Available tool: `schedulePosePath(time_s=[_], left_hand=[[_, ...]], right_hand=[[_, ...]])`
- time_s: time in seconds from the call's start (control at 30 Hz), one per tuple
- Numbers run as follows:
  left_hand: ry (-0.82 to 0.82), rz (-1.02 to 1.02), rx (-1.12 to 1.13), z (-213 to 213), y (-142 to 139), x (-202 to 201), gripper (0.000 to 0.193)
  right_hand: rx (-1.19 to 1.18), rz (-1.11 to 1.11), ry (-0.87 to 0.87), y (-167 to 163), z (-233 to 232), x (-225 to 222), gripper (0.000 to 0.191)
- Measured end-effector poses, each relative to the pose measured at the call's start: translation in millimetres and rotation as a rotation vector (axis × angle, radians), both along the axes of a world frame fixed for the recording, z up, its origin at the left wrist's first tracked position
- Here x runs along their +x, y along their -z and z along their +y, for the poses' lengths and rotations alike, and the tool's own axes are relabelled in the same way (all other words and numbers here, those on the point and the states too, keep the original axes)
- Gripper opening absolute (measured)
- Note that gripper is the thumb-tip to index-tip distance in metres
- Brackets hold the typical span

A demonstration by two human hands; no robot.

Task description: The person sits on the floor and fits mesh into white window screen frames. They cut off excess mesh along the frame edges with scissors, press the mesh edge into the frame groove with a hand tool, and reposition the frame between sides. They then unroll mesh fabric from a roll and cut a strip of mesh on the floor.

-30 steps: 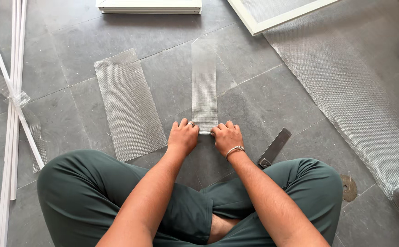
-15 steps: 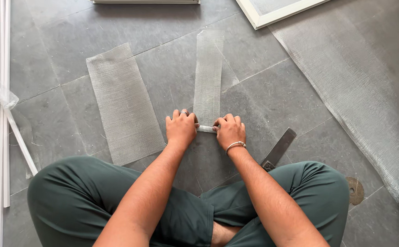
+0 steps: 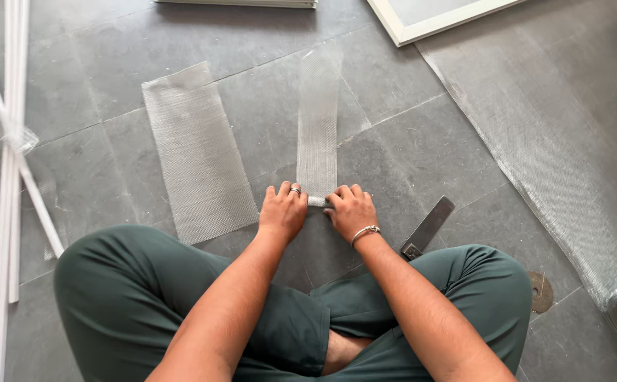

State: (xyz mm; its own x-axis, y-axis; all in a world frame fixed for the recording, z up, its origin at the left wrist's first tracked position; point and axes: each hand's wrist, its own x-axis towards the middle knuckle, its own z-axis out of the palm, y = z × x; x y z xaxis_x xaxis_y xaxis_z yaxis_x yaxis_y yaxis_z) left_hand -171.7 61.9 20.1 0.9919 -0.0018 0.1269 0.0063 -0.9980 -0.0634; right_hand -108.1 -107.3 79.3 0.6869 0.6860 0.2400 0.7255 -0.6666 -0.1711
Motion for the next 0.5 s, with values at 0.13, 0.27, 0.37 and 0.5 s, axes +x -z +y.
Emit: schedulePosePath(time_s=[0.13,0.27,0.37,0.5], left_hand=[[-0.039,0.076,-0.039,3.5,-4.4,-0.3,0.02],[-0.084,0.097,-0.069,2.1,-2.8,-1.5,0.021],[-0.143,0.117,-0.095,1.7,-13.3,3.0,0.019],[-0.225,0.238,-0.223,6.8,-55.8,12.7,0.02]], right_hand=[[-0.077,0.053,-0.004,-3.6,0.8,-4.1,0.019],[-0.032,0.088,0.01,1.8,-0.4,-4.9,0.016],[0.045,0.106,0.037,2.1,2.6,0.3,0.015],[0.005,0.245,0.158,-0.3,10.4,8.4,0.016]])
